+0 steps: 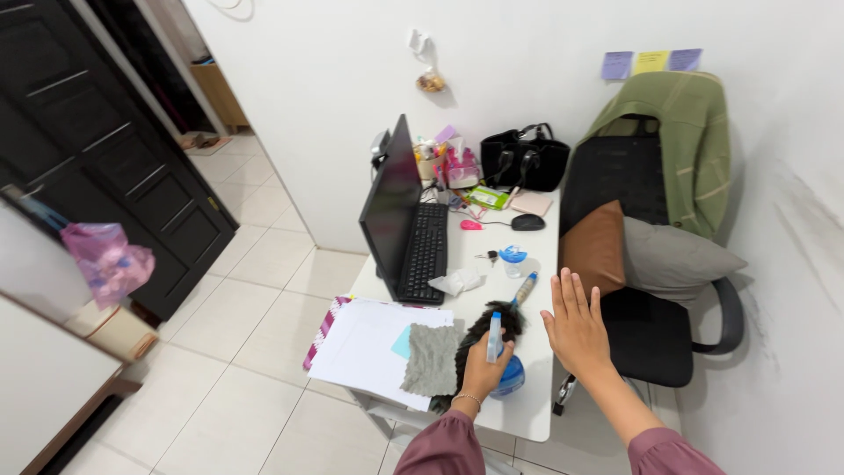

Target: Cleaning a glass door using a spray bottle and a cloth

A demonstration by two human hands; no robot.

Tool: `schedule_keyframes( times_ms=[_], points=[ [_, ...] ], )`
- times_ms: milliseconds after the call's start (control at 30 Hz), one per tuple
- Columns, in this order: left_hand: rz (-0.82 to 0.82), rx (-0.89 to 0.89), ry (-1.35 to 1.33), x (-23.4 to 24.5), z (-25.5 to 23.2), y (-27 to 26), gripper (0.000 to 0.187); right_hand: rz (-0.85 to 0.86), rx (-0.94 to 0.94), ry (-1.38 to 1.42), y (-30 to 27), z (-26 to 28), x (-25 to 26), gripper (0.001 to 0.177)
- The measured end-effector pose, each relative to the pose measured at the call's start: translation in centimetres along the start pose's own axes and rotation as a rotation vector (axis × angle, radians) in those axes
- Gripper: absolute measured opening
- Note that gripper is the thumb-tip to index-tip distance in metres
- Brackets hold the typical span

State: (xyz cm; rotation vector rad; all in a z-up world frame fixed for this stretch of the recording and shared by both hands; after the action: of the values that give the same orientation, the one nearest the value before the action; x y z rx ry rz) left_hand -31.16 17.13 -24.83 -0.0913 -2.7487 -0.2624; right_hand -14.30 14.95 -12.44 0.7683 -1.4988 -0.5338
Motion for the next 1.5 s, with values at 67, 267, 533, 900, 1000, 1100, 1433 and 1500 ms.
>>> schedule_keyframes(
  times_ms=[67, 267, 533, 900, 1000, 1100, 1433, 1500],
  points=[
    [-0.067, -0.108, -0.003, 1.5, -0.6, 0.8, 0.051, 0.002, 0.016, 0.007, 0.6, 1.3, -0.7, 0.073],
    [-0.28, -0.274, -0.116, 8.4, -5.1, 1.0, 0.035, 0.108, 0.02, 0.2, 1.5, 6.0, -4.3, 0.064],
    [-0.421, -0.188, -0.021, 15.6, -6.2, -0.1, 0.028, 0.193, 0.197, 0.264, -1.1, 15.4, -9.9, 0.058],
    [-0.54, -0.128, 0.008, 20.4, -5.4, -3.2, 0.027, 0.875, 0.46, 0.231, -13.3, 23.1, -20.8, 0.074],
    [-0.534, -0.147, -0.004, 20.4, -4.9, -3.7, 0.036, 1.001, 0.471, 0.187, -14.8, 23.3, -21.2, 0.07],
    [-0.543, -0.19, 0.005, 20.2, -4.9, -3.8, 0.033, 0.907, 0.325, 0.284, -15.8, 23.1, -23.5, 0.015],
    [-0.53, -0.232, 0.032, 18.5, -7.2, -1.7, 0.022, 0.964, -0.475, 0.747, -8.2, 16.3, -17.9, 0.015],
    [-0.518, -0.229, -0.017, 18.0, -7.7, -1.3, 0.017, 0.774, -0.597, 0.801, -7.3, 14.2, -20.1, 0.02]
  ],
)
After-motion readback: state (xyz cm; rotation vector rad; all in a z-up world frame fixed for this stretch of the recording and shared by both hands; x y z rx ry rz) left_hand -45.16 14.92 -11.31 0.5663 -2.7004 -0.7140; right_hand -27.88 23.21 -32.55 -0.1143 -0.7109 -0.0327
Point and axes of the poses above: each hand's wrist, its own y-axis towards the middle knuckle, its own x-axis out of the back of the hand, z = x × y, the point moved 10 cm from there along y, towards the middle knuckle, and after that the axes turned 6 degrees about -x, right-handed, at the moved point
